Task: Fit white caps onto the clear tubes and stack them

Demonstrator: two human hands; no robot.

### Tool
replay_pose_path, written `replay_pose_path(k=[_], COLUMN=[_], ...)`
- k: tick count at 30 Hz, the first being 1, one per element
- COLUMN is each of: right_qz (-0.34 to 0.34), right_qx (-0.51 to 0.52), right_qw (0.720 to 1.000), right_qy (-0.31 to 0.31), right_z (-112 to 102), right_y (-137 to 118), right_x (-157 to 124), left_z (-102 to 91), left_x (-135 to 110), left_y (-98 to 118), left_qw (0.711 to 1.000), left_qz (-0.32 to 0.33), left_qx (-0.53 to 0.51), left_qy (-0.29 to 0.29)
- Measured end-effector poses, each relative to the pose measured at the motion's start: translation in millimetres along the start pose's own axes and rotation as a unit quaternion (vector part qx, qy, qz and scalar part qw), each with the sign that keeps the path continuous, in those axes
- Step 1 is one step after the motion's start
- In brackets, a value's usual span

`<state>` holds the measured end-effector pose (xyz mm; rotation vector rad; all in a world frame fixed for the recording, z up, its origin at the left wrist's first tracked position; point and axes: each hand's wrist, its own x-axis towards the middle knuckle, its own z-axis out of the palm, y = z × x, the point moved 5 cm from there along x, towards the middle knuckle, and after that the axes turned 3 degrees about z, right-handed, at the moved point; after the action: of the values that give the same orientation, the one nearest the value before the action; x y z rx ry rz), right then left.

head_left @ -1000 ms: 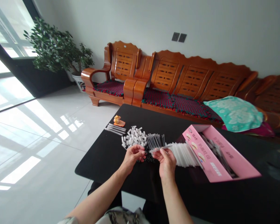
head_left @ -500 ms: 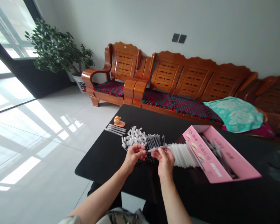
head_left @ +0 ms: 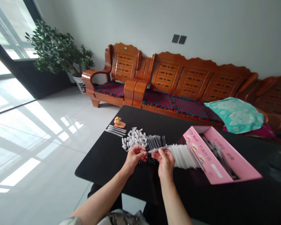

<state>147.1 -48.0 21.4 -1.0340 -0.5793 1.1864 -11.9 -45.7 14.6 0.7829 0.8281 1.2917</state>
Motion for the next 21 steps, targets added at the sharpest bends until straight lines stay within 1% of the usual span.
replay_pose_path(k=[4, 12, 15, 18, 20, 21], right_qz=[0.002, -0.004, 0.002, 0.018, 0.038, 0.046], right_qx=[-0.003, -0.007, -0.004, 0.005, 0.013, 0.019], right_qw=[1.000, 1.000, 1.000, 1.000, 0.999, 0.998], right_qy=[0.001, 0.002, 0.011, 0.022, 0.029, 0.035], right_z=[0.0, 0.8, -0.1, -1.6, -2.5, -2.9], right_y=[1.4, 1.6, 2.7, 4.4, 6.0, 6.4], right_x=[0.4, 2.5, 3.8, 4.5, 4.4, 4.2], left_z=[-0.2, 3.0, 5.5, 7.3, 7.9, 7.5], left_x=[1.3, 4.8, 1.4, -5.3, -8.3, -8.6], left_y=[-1.1, 2.0, 9.1, 17.2, 18.8, 17.9], left_qw=[1.000, 0.998, 0.987, 0.955, 0.941, 0.942], left_qz=[0.005, 0.052, 0.113, 0.184, 0.203, 0.201], left_qx=[0.005, 0.033, 0.111, 0.230, 0.270, 0.267], left_qy=[-0.002, 0.015, 0.014, 0.025, 0.029, 0.028])
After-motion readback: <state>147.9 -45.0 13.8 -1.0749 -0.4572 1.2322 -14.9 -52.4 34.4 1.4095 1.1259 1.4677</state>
